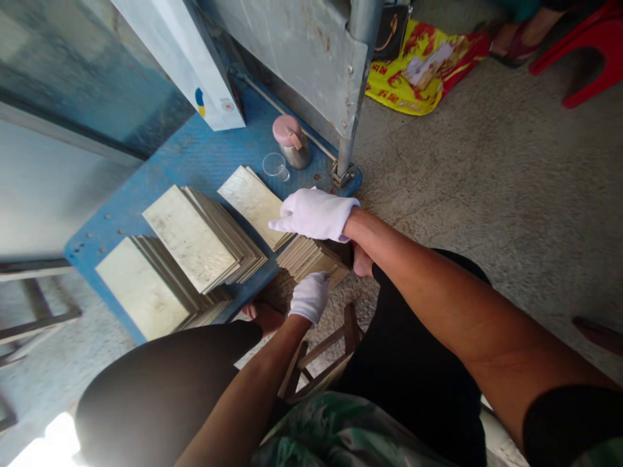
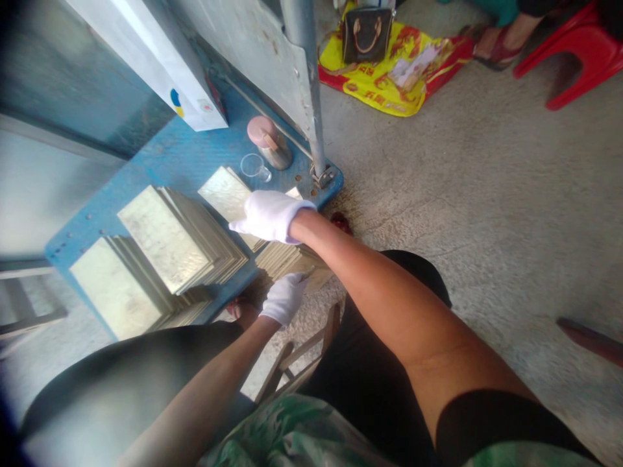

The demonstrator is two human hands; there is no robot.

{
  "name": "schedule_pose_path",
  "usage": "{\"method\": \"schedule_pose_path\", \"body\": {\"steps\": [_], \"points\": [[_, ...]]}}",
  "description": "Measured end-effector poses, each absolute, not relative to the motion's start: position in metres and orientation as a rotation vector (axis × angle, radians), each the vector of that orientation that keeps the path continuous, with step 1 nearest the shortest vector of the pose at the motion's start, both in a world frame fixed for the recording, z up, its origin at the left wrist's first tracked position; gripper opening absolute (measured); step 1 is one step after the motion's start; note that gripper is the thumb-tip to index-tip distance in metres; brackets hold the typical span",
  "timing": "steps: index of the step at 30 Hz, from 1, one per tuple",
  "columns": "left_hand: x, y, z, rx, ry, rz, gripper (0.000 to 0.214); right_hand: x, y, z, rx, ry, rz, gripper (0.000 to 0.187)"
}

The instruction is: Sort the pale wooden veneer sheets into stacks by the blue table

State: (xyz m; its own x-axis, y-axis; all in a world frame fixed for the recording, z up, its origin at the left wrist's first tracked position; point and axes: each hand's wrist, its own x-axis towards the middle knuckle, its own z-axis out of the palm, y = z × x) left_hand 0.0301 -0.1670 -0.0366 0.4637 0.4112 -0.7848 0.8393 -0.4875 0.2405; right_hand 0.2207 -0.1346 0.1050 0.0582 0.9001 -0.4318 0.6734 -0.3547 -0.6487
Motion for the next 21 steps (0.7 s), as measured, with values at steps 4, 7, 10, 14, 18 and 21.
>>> {"method": "schedule_pose_path", "body": {"steps": [4, 7, 10, 14, 18, 21], "points": [[0.027, -0.164, -0.024, 2.173, 1.057, -0.846, 0.047, 0.221, -0.134, 0.107, -2.099, -1.627, 1.178, 0.045], [0.021, -0.16, -0.014, 2.224, 1.082, -0.783, 0.048, 0.224, -0.132, 0.106, -2.112, -1.649, 1.152, 0.044], [0.016, -0.15, -0.007, 2.125, 1.166, -0.688, 0.043, 0.228, -0.131, 0.105, -2.127, -1.633, 1.124, 0.044], [0.015, -0.123, -0.005, 1.986, 1.322, -0.444, 0.04, 0.232, -0.131, 0.105, -2.14, -1.584, 1.073, 0.044], [0.024, -0.09, -0.01, 1.998, 1.385, -0.282, 0.043, 0.235, -0.129, 0.103, -2.218, -1.521, 1.061, 0.04], [0.033, -0.07, -0.016, 2.023, 1.472, -0.279, 0.047, 0.237, -0.127, 0.095, -2.25, -1.518, 1.037, 0.04]]}}
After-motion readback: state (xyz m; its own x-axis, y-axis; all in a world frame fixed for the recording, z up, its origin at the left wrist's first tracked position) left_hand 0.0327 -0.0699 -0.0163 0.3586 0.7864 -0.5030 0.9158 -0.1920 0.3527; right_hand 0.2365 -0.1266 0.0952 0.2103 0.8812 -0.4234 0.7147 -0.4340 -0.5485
